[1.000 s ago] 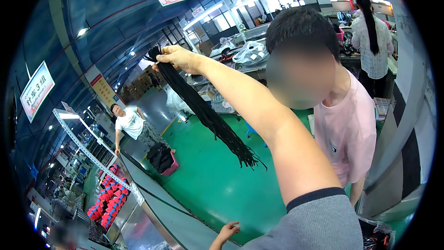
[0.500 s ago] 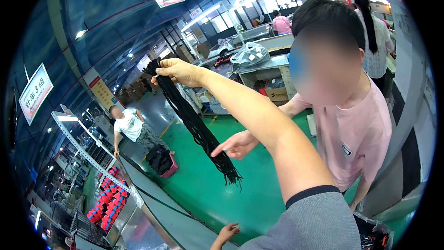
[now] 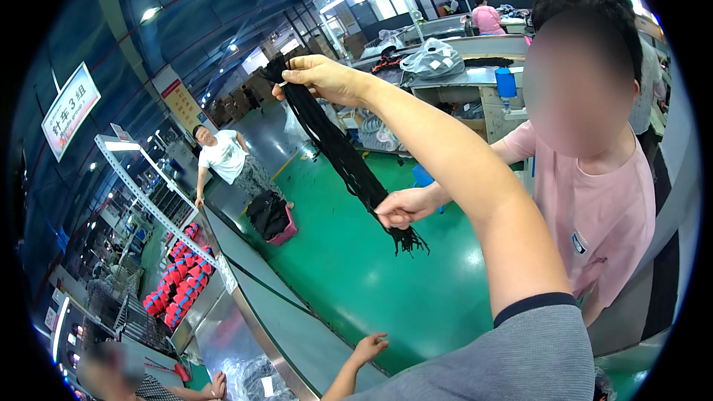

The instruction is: The person cuts a bundle of black cords into shorter pieces using scissors, then gathers and bundles them with a rubber band. The person walks to another workstation and hands the bundle to a coworker, who cuts the rubber band and places the cords into a bag.

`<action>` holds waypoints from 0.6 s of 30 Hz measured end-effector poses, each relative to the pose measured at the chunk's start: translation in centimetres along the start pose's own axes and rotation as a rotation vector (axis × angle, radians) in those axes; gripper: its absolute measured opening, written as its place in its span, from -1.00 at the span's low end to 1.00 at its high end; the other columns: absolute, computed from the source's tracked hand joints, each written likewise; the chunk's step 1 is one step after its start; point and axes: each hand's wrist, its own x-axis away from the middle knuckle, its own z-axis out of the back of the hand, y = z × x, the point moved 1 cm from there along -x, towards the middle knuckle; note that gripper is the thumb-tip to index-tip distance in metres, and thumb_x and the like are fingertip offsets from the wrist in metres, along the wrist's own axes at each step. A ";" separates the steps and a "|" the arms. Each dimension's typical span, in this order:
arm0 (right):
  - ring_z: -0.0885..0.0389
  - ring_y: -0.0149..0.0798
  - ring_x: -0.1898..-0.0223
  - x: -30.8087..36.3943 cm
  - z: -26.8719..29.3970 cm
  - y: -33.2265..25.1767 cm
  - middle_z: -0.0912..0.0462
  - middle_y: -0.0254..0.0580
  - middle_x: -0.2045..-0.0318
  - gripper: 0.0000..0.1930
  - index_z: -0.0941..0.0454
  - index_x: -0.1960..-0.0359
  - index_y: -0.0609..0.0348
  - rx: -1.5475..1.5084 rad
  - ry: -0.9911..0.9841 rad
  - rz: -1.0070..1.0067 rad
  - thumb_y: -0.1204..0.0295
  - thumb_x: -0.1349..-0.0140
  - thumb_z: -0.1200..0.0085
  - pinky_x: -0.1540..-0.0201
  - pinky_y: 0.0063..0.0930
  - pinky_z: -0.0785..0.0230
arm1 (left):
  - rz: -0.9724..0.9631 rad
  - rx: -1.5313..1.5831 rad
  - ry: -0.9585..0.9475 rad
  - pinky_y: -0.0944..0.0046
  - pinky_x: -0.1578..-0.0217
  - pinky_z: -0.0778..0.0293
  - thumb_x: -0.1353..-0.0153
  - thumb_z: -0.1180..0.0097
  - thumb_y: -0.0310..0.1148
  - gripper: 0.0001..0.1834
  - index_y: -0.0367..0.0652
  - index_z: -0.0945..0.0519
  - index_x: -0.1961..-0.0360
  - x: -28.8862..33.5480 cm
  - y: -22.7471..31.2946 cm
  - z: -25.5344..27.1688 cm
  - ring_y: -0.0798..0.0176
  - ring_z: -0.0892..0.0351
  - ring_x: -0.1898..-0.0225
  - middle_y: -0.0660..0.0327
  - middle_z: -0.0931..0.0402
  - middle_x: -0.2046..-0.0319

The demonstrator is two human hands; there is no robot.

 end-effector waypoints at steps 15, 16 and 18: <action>-0.52 -0.54 0.21 -0.4 -2.0 0.3 -0.61 -0.34 0.24 -0.77 -0.46 0.16 0.10 0.016 -0.037 -0.007 0.25 -0.30 0.08 0.12 -0.58 -0.30 | -0.031 -0.121 0.013 0.22 0.24 -0.46 -0.13 -0.13 -0.11 -0.52 -0.07 -0.46 -0.04 0.2 0.3 0.2 0.13 -0.57 0.26 0.12 -0.59 0.33; -0.52 -0.54 0.21 -0.5 -2.2 0.3 -0.61 -0.33 0.24 -0.77 -0.46 0.16 0.11 0.014 -0.050 -0.003 0.25 -0.30 0.08 0.10 -0.57 -0.31 | -0.034 -0.130 0.010 0.22 0.23 -0.46 -0.12 -0.13 -0.11 -0.52 -0.07 -0.46 -0.04 0.2 0.3 0.2 0.12 -0.57 0.26 0.11 -0.60 0.33; -0.52 -0.52 0.20 -0.5 -2.7 0.5 -0.61 -0.32 0.24 -0.77 -0.46 0.16 0.12 -0.004 -0.075 0.006 0.25 -0.30 0.08 0.08 -0.55 -0.31 | -0.032 -0.137 0.023 0.21 0.22 -0.46 -0.12 -0.14 -0.11 -0.52 -0.06 -0.46 -0.04 0.5 0.4 0.3 0.11 -0.57 0.25 0.11 -0.60 0.32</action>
